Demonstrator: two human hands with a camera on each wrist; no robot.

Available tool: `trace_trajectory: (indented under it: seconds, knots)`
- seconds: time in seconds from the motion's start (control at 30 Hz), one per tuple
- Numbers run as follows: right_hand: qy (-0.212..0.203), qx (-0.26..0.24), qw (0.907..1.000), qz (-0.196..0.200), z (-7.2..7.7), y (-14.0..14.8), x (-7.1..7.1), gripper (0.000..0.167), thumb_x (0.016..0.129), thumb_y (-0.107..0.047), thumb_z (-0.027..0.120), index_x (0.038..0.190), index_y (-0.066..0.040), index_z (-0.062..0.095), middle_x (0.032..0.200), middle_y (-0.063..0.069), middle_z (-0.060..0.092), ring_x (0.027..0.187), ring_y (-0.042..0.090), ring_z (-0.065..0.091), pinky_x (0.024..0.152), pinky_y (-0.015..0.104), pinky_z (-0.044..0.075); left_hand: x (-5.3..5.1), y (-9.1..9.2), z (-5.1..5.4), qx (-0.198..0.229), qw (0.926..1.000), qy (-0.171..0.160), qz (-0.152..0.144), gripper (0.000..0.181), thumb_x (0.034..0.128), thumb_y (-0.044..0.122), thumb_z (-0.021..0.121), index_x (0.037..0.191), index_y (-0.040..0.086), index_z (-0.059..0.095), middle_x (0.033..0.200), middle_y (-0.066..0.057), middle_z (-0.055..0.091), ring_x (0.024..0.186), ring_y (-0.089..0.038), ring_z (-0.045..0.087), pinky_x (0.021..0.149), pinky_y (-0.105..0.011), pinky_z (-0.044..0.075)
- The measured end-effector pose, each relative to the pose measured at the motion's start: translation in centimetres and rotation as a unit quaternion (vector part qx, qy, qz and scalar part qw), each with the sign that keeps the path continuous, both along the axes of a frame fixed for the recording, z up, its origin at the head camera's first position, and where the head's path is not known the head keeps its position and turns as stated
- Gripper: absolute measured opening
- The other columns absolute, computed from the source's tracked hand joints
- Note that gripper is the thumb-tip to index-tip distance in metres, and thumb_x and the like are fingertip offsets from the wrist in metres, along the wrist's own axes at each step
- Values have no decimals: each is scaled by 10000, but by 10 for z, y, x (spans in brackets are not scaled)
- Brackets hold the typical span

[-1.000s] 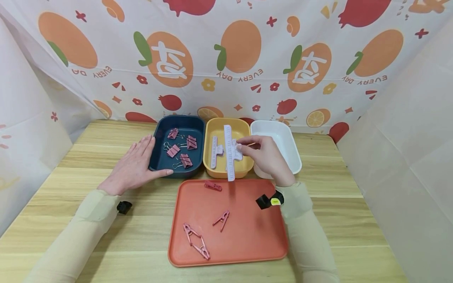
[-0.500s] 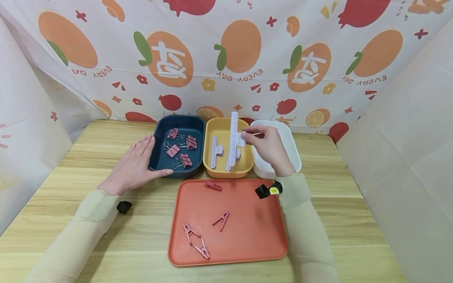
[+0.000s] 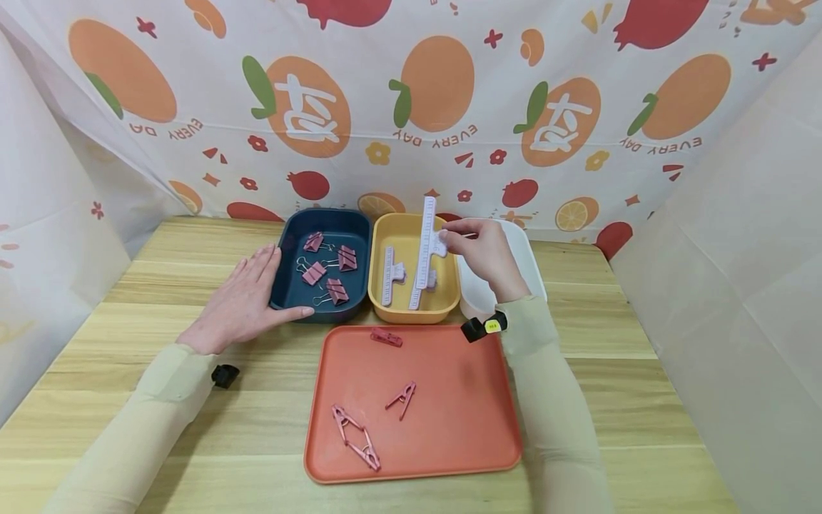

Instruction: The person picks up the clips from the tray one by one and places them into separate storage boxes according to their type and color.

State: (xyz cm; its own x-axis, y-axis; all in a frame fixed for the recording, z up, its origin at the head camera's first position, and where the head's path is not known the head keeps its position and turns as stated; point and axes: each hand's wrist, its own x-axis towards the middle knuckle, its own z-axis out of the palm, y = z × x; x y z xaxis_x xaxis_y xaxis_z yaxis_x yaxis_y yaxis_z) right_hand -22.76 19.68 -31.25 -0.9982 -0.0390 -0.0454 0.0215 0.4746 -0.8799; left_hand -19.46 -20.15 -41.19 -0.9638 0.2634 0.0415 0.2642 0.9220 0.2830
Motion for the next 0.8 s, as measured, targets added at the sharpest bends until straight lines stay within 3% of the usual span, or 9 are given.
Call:
trace_trajectory:
  seconds: [0.17, 0.47, 0.8]
  knots:
    - [-278, 142, 9995, -94, -1, -1, -9, 349, 970, -346, 720, 1251, -139, 724, 1213, 32, 664, 1062, 248, 691, 1111, 552, 386, 0, 0, 0, -26, 10000, 6, -13, 1338, 764, 902, 520, 1614, -18, 49, 1670, -241, 46, 1528, -413, 41, 1219, -544, 11]
    - [-553, 144, 9983, -91, -4, -6, -24, 354, 995, -321, 690, 1276, -106, 701, 1214, 61, 674, 1101, 264, 683, 1125, 521, 383, -1, -1, -1, -14, 10000, -9, -5, 1342, 757, 913, 505, 1613, -23, 68, 1671, -236, 49, 1530, -407, 45, 1221, -539, 17]
    - [-556, 307, 9979, -133, -17, -19, -34, 309, 991, -262, 703, 1232, -68, 713, 1137, 82, 690, 1028, 255, 700, 1043, 402, 490, 0, -1, 1, 1, 10000, 12, -26, 1340, 759, 912, 504, 1612, -26, 70, 1668, -246, 63, 1528, -412, 56, 1222, -538, 22]
